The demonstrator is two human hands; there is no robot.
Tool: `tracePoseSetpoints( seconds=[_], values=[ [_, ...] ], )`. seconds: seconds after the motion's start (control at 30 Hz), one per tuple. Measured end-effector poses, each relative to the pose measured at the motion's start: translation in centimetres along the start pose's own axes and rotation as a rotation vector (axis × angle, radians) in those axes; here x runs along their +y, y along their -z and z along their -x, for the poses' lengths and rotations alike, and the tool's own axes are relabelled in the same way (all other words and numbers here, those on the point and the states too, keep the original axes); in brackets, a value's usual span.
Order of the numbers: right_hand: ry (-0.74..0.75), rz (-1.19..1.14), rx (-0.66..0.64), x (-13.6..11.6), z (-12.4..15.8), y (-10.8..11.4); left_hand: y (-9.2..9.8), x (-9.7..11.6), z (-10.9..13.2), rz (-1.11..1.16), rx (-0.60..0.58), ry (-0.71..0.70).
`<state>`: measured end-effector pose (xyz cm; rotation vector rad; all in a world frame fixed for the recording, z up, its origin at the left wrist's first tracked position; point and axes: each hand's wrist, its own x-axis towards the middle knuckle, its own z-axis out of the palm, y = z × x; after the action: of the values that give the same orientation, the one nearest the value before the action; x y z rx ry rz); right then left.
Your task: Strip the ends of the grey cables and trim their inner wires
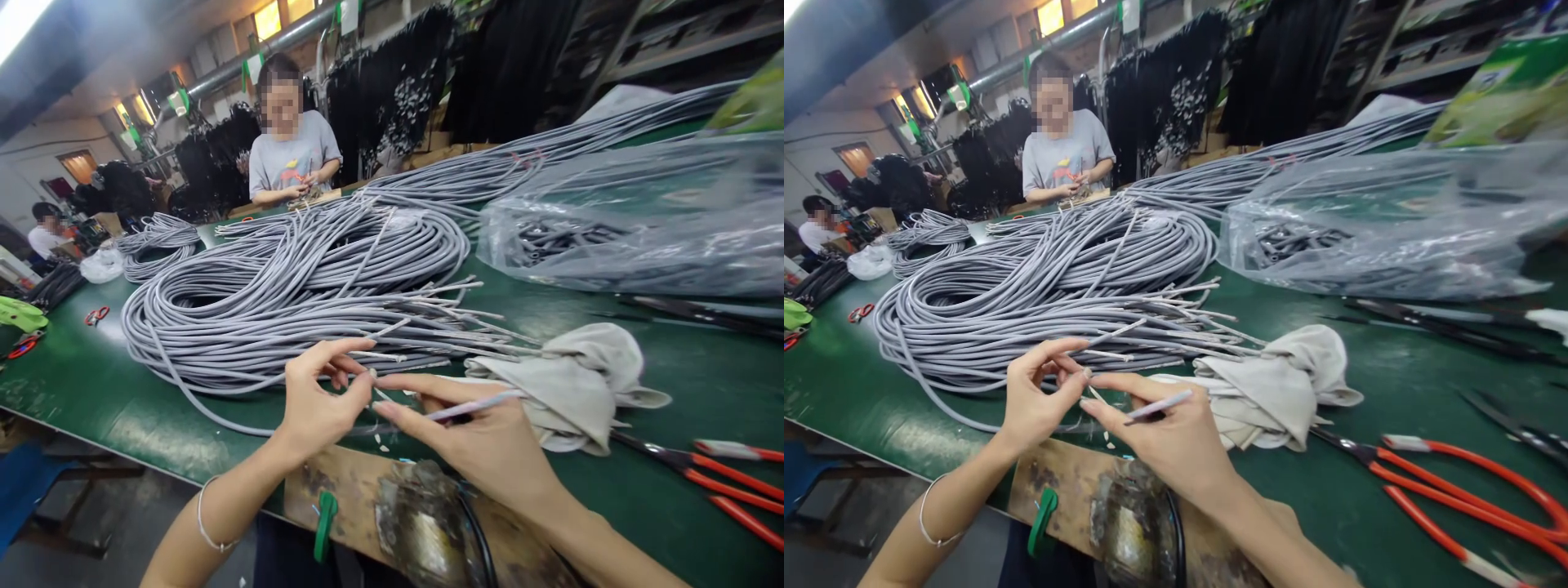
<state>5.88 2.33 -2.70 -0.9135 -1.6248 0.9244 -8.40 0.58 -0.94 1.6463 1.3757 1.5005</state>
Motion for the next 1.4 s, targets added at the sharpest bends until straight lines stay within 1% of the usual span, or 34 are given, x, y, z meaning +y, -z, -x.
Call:
tracePoseSetpoints(
  seconds=[0.1, 0.2, 0.27, 0.33, 0.4, 0.43, 0.47, 0.5, 0.53, 0.6, 0.63, 0.67, 0.7, 0.73, 0.77, 0.9, 1.0, 1.07, 1.17, 1.2, 1.27, 1.37, 1.4],
  values=[
    [0.029, 0.069, -0.024, 0.3, 0.2, 0.0, -0.3, 0.0, 0.5, -0.096, 0.031, -0.07],
    [0.032, 0.106, -0.093, 0.3, 0.1, 0.2, -0.6, -0.2, 0.7, -0.143, 0.053, -0.084],
    [0.074, 0.091, -0.198, 0.2, 0.2, 0.5, -0.7, -0.7, 0.4, -0.136, 0.095, -0.056],
    [0.133, 0.063, -0.314, -0.1, 0.3, 0.6, -0.4, -1.2, -0.3, -0.098, 0.191, 0.001],
    [0.143, 0.045, -0.363, -0.2, 0.5, 0.6, 0.0, -1.6, -1.0, -0.012, 0.272, 0.079],
    [0.12, 0.036, -0.352, -0.2, 0.5, 0.5, 0.3, -1.6, -1.3, 0.053, 0.275, 0.119],
    [0.085, 0.025, -0.326, -0.3, 0.5, 0.4, 0.6, -1.6, -1.5, 0.134, 0.241, 0.162],
    [0.05, 0.006, -0.286, -0.2, 0.4, 0.3, 0.9, -1.4, -1.7, 0.227, 0.166, 0.216],
    [0.021, -0.019, -0.24, -0.2, 0.3, 0.2, 1.1, -1.1, -1.8, 0.325, 0.051, 0.281],
    [-0.019, -0.07, -0.165, -0.2, 0.0, 0.1, 1.4, -0.5, -1.7, 0.478, -0.265, 0.421],
    [-0.032, -0.089, -0.134, -0.1, -0.1, 0.1, 1.5, -0.2, -1.6, 0.511, -0.428, 0.473],
    [-0.04, -0.102, -0.105, -0.1, -0.2, 0.2, 1.4, 0.0, -1.4, 0.506, -0.555, 0.499],
    [-0.044, -0.109, -0.08, -0.1, -0.3, 0.2, 1.3, 0.2, -1.1, 0.47, -0.628, 0.495],
    [-0.044, -0.115, -0.064, -0.1, -0.4, 0.3, 1.0, 0.2, -0.8, 0.422, -0.644, 0.468],
    [-0.044, -0.123, -0.055, -0.1, -0.4, 0.3, 0.6, 0.2, -0.5, 0.376, -0.61, 0.427],
    [-0.129, -0.192, -0.008, 0.1, -0.2, 0.3, -1.2, -0.6, 0.5, 0.324, -0.339, 0.236],
    [-0.151, -0.246, 0.024, 0.2, -0.1, -0.1, -1.5, -1.0, 0.9, 0.262, -0.208, 0.178],
    [-0.115, -0.221, 0.021, 0.4, 0.0, -0.3, -1.1, -1.0, 0.9, 0.093, -0.123, 0.083],
    [-0.061, -0.052, 0.014, 0.6, 0.1, -0.6, -0.3, -0.9, 0.6, -0.229, -0.019, -0.176],
    [-0.044, 0.003, 0.008, 0.7, 0.2, -0.6, -0.2, -0.9, 0.4, -0.304, 0.009, -0.228],
    [-0.001, 0.07, 0.004, 0.8, 0.4, -0.5, 0.2, -0.9, 0.1, -0.385, 0.059, -0.243],
    [0.071, 0.104, 0.011, 0.8, 0.4, -0.2, 1.1, -1.0, -0.7, -0.407, 0.123, -0.165],
    [0.091, 0.116, 0.02, 0.8, 0.4, -0.1, 1.6, -1.1, -1.0, -0.389, 0.167, -0.132]
  ],
)
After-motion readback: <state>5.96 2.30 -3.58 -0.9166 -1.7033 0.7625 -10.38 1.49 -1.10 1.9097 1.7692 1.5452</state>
